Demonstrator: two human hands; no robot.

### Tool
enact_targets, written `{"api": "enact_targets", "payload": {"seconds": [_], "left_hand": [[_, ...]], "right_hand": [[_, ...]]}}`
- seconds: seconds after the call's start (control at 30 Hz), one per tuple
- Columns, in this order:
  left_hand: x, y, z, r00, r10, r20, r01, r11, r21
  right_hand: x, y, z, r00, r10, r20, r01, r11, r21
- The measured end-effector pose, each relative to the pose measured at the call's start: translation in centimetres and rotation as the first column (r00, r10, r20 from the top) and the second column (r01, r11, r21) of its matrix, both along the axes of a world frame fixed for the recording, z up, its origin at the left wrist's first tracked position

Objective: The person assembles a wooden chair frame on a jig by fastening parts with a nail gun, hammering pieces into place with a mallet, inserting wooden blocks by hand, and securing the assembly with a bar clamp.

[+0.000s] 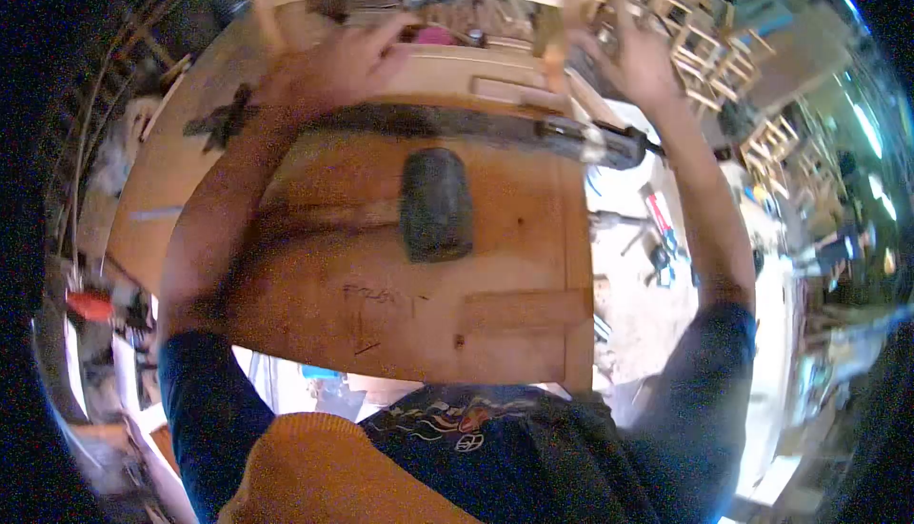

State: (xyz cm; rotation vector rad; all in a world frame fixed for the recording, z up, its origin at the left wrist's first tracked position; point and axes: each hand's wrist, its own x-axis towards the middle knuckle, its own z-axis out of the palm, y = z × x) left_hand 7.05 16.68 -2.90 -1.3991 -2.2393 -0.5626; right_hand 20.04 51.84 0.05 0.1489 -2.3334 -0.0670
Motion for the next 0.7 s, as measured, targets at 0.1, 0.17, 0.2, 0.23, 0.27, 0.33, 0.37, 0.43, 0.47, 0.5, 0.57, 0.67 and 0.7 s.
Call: {"api": "enact_targets", "payload": {"seconds": [0.1, 0.17, 0.2, 0.23, 0.27, 0.33, 0.37, 0.43, 0.47, 0.5, 0.57, 0.67, 0.7], "left_hand": [[-2.0, 0.6, -1.3, 0.98, -0.043, -0.194, 0.07, 0.988, 0.135], [-0.9, 0.0, 0.6, 0.972, 0.076, -0.222, -0.076, 0.997, 0.011], [0.7, -0.5, 2.6, 0.969, 0.179, -0.168, -0.194, 0.978, -0.075], [1.2, -1.3, 3.7, 0.971, 0.164, -0.174, -0.18, 0.98, -0.08], [1.0, -2.3, 4.4, 0.973, 0.146, -0.176, -0.163, 0.983, -0.087], [1.6, -5.4, 5.8, 0.958, 0.115, -0.262, -0.148, 0.983, -0.108], [2.3, -7.6, 6.4, 0.935, 0.103, -0.34, -0.153, 0.981, -0.122], [6.1, -11.6, 8.3, 0.959, 0.164, -0.231, -0.187, 0.979, -0.083], [10.2, -13.4, 9.8, 0.974, 0.221, -0.05, -0.223, 0.975, -0.025], [12.5, -14.8, 10.8, 0.958, 0.257, 0.127, -0.263, 0.964, 0.031], [10.1, -22.1, 6.2, 0.743, 0.49, -0.456, -0.496, 0.861, 0.117], [12.3, -26.3, 6.2, 0.927, 0.374, -0.026, -0.365, 0.917, 0.163], [11.9, -28.0, 4.9, 0.93, 0.367, 0.025, -0.364, 0.908, 0.208]], "right_hand": [[3.4, -0.8, -0.5, 0.984, 0.179, 0.006, -0.178, 0.975, 0.136], [6.7, -2.4, -0.3, 0.975, 0.221, 0.025, -0.223, 0.968, 0.112], [8.7, -3.7, 0.1, 0.978, 0.208, 0.013, -0.209, 0.976, 0.062], [10.8, -5.1, 0.0, 0.987, 0.159, -0.036, -0.16, 0.986, -0.034], [12.7, -4.8, -0.7, 0.985, 0.161, -0.062, -0.168, 0.974, -0.149], [16.9, -4.3, -2.1, 0.984, 0.12, -0.131, -0.163, 0.903, -0.399], [19.4, -4.7, -2.8, 0.984, 0.077, -0.16, -0.151, 0.837, -0.526], [24.1, -4.5, -5.5, 0.976, -0.002, -0.217, -0.172, 0.605, -0.778], [27.0, -1.7, -8.3, 0.994, -0.02, -0.111, -0.084, 0.531, -0.843], [29.6, 0.2, -11.2, 0.999, -0.033, -0.01, 0.007, 0.455, -0.891], [32.4, -3.0, -13.9, 0.99, -0.14, -0.002, 0.062, 0.449, -0.892], [36.2, -4.3, -19.6, 0.981, -0.152, -0.118, -0.117, 0.012, -0.993], [36.4, -6.4, -19.0, 0.979, -0.161, -0.125, -0.118, 0.047, -0.992]]}}
